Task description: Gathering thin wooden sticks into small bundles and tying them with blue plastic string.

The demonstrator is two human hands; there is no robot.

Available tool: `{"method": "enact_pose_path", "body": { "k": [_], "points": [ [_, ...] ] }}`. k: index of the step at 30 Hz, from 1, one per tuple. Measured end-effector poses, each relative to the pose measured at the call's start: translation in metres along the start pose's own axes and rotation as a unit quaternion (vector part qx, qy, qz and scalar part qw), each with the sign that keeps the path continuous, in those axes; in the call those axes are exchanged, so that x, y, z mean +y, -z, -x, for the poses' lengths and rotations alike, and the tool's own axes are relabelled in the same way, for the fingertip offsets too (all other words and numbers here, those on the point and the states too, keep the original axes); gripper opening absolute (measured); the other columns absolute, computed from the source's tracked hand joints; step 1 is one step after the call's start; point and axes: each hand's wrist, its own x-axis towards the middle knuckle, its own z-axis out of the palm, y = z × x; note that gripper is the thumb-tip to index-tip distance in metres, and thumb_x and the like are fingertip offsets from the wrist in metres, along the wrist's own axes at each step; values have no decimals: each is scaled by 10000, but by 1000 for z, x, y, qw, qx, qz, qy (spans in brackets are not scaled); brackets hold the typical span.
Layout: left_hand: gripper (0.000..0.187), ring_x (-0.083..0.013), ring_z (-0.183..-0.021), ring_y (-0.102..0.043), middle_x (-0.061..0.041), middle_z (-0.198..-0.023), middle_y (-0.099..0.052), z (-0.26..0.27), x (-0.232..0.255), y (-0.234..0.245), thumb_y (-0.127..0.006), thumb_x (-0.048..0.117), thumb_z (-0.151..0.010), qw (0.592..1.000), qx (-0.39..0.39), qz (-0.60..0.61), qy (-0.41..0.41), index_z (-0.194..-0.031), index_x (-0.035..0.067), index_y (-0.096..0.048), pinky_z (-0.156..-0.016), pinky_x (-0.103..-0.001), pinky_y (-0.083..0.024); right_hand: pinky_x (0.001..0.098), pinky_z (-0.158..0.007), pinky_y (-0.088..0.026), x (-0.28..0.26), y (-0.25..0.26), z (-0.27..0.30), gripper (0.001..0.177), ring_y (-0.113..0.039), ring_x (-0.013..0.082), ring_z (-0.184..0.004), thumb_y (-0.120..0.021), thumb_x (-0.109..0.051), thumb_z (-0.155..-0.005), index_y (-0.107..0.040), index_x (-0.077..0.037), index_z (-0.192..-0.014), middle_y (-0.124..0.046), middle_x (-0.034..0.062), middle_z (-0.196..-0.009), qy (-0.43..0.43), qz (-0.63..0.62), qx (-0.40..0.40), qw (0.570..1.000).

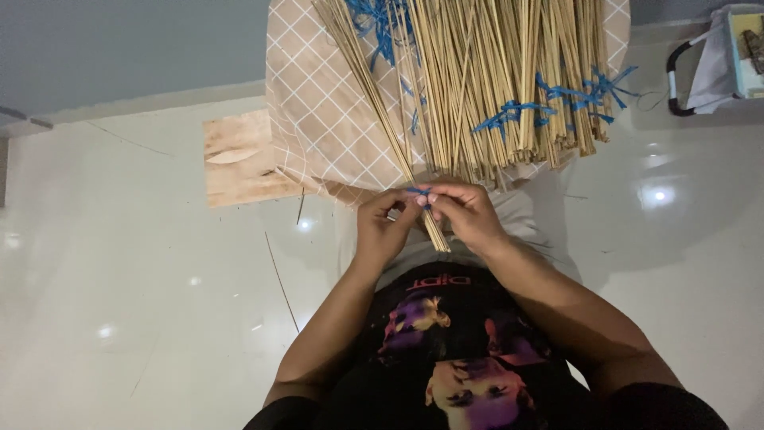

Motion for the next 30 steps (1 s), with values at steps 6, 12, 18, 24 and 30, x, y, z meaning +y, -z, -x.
{"method": "enact_pose_path", "body": {
  "k": [6,12,18,24,30],
  "points": [
    [53,-91,-643,-633,-41,-671,-721,-2,6,11,-821,50,-852,997,-41,17,65,-887,85,-802,-678,-277,-558,271,-543,-535,-3,8,-2,189,-637,153,-586,-731,-44,-927,-752,89,-1059,-665,149,-691,1,21,-45,999],
    [239,-148,-755,-674,-106,-865,-739,-13,-9,26,-738,-37,-871,969,-124,129,173,-1105,-28,-690,-787,-312,-578,307,-581,-557,19,36,-16,132,-648,166,-631,-718,-47,-930,-754,58,-1001,-674,122,-738,-35,4,-137,990],
    [193,-197,-826,-676,-94,-849,-708,-8,1,26,-770,10,-868,984,-129,31,116,-1027,19,-661,-844,-404,-565,386,-588,-534,-39,23,-22,104,-707,283,-662,-755,41,-854,-773,43,-956,-749,182,-810,112,264,-210,935],
    [101,-309,-748,-761,-126,-787,-755,1,51,20,-750,123,-873,968,-109,-221,-49,-961,83,-723,-695,-390,-609,435,-516,-562,-33,22,-7,146,-689,330,-629,-715,-30,-897,-734,-60,-1039,-708,127,-831,313,518,-144,783],
    [149,-249,-608,-669,-108,-723,-736,0,40,18,-689,150,-907,979,-107,-171,-36,-1029,75,-728,-580,-366,-556,313,-570,-577,-3,16,-3,104,-673,224,-672,-778,-87,-911,-711,-66,-987,-624,54,-860,475,538,-18,696]
  ]
}}
